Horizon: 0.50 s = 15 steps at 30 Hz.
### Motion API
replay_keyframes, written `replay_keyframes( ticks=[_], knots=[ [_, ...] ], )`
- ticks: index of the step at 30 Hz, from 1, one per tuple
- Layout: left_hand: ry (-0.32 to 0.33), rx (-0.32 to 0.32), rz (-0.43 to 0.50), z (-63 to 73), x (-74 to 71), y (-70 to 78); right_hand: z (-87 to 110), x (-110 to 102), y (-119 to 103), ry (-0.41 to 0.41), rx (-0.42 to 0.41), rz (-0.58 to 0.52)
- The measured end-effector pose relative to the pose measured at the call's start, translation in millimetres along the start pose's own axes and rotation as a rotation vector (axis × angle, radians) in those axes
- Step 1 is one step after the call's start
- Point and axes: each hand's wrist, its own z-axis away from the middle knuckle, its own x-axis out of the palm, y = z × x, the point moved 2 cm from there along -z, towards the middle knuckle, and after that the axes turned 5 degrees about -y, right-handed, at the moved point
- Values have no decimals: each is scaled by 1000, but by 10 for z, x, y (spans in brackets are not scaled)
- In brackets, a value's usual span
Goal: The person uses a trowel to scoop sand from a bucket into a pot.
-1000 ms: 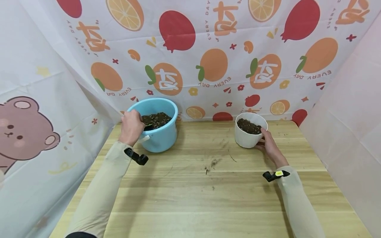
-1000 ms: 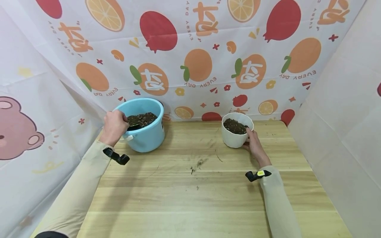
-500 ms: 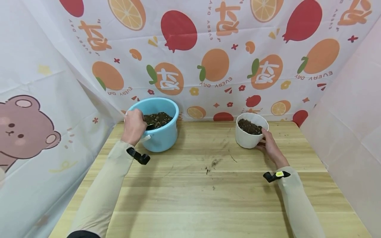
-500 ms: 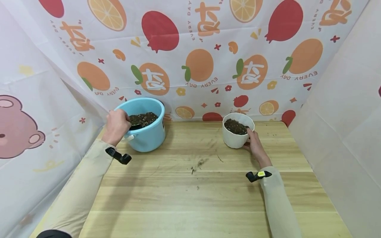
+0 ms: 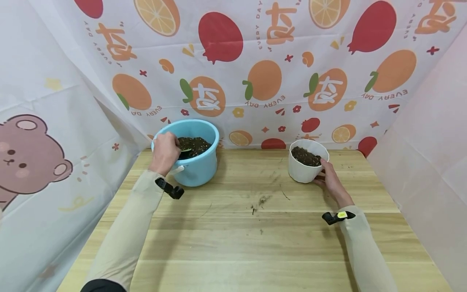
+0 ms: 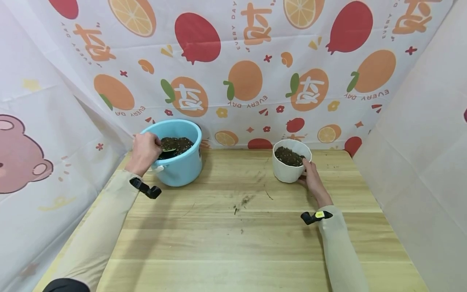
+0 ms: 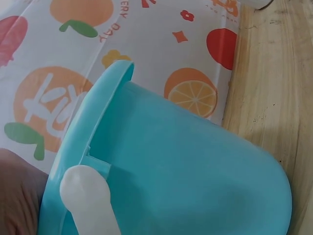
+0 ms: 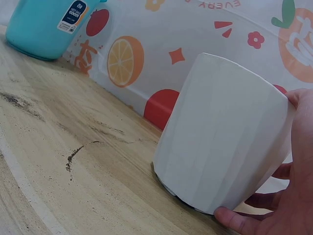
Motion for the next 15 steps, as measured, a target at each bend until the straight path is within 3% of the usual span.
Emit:
replay_keyframes(
  ticks=[10, 15],
  knots=[
    [51, -56, 87, 8, -26, -72, -16, -6, 11, 4, -3, 8],
    [58, -115, 96, -3, -42, -62, -18, -11, 11, 2, -1, 2]
  ],
)
